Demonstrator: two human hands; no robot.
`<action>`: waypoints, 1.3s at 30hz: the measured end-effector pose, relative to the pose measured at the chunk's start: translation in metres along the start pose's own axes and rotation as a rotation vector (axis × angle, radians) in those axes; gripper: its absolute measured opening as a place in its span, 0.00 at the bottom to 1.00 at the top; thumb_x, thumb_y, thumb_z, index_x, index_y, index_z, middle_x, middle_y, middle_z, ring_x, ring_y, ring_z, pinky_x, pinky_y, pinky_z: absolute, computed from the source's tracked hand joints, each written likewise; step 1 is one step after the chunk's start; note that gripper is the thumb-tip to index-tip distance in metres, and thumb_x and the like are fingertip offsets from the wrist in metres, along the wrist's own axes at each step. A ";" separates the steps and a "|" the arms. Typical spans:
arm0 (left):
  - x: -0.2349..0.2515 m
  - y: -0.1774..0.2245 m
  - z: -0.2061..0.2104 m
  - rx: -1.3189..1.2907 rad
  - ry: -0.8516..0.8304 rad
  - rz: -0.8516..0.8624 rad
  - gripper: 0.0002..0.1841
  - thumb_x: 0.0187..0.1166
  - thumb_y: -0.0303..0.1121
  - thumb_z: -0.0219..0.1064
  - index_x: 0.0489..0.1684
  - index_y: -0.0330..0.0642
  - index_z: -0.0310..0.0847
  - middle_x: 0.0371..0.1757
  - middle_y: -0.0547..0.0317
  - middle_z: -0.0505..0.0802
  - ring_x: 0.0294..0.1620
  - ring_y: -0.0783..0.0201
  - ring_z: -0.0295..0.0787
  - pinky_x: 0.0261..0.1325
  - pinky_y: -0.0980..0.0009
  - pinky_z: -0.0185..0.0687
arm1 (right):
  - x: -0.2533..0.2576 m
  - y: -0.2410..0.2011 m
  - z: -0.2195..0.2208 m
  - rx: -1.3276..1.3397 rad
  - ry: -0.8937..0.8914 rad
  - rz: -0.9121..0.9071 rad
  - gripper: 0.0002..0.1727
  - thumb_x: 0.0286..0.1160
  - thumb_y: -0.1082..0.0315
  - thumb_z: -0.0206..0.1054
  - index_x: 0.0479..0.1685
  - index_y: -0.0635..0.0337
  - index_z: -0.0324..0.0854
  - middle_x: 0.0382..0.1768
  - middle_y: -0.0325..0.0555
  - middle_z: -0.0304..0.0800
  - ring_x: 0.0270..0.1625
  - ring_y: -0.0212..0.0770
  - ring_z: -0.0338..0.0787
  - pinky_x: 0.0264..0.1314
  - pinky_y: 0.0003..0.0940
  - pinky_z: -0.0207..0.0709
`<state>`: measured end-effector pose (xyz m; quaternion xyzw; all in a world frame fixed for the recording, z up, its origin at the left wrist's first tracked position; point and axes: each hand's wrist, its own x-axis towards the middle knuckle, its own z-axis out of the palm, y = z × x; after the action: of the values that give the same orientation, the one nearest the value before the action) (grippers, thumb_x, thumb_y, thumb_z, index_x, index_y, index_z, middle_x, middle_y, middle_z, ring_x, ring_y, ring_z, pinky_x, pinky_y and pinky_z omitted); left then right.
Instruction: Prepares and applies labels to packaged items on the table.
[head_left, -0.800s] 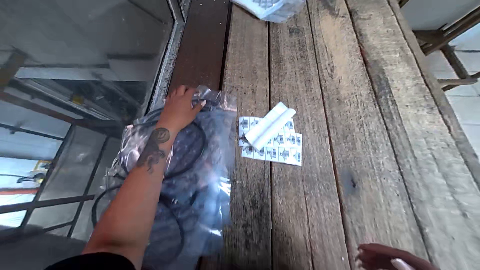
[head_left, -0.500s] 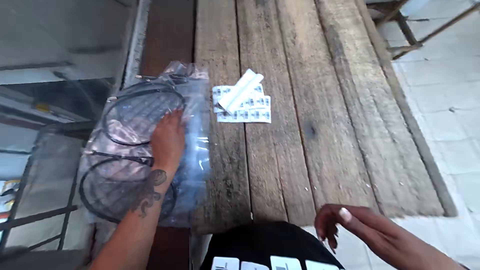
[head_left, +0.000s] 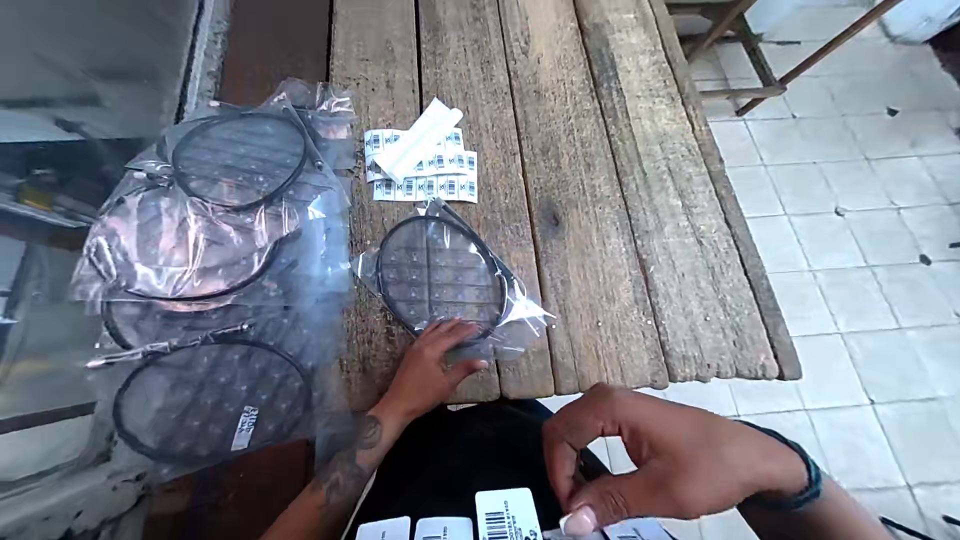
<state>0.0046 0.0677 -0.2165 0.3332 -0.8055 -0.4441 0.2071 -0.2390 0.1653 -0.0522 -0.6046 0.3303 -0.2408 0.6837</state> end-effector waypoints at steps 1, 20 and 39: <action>-0.002 0.008 -0.005 -0.063 -0.015 -0.062 0.29 0.78 0.55 0.67 0.70 0.46 0.87 0.74 0.57 0.88 0.81 0.57 0.78 0.84 0.50 0.70 | -0.006 -0.001 -0.005 -0.006 0.006 -0.007 0.15 0.79 0.55 0.71 0.40 0.59 0.89 0.36 0.35 0.92 0.40 0.23 0.88 0.45 0.21 0.83; 0.004 0.040 0.073 0.164 0.551 -0.213 0.03 0.68 0.33 0.80 0.33 0.47 0.96 0.47 0.56 0.92 0.59 0.54 0.84 0.66 0.53 0.78 | -0.056 0.046 -0.107 -0.619 0.746 0.082 0.12 0.80 0.59 0.68 0.42 0.59 0.87 0.27 0.38 0.90 0.27 0.33 0.89 0.31 0.36 0.88; 0.032 0.067 0.062 -0.703 0.265 -0.480 0.05 0.62 0.31 0.83 0.31 0.45 0.97 0.34 0.68 0.92 0.43 0.76 0.86 0.53 0.78 0.83 | 0.071 0.134 -0.043 -0.628 0.562 0.622 0.31 0.79 0.65 0.68 0.80 0.66 0.65 0.39 0.65 0.91 0.44 0.66 0.92 0.50 0.65 0.82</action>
<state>-0.0802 0.1066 -0.1905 0.4741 -0.4718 -0.6801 0.3002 -0.2327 0.1056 -0.1981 -0.5658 0.7212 -0.0690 0.3937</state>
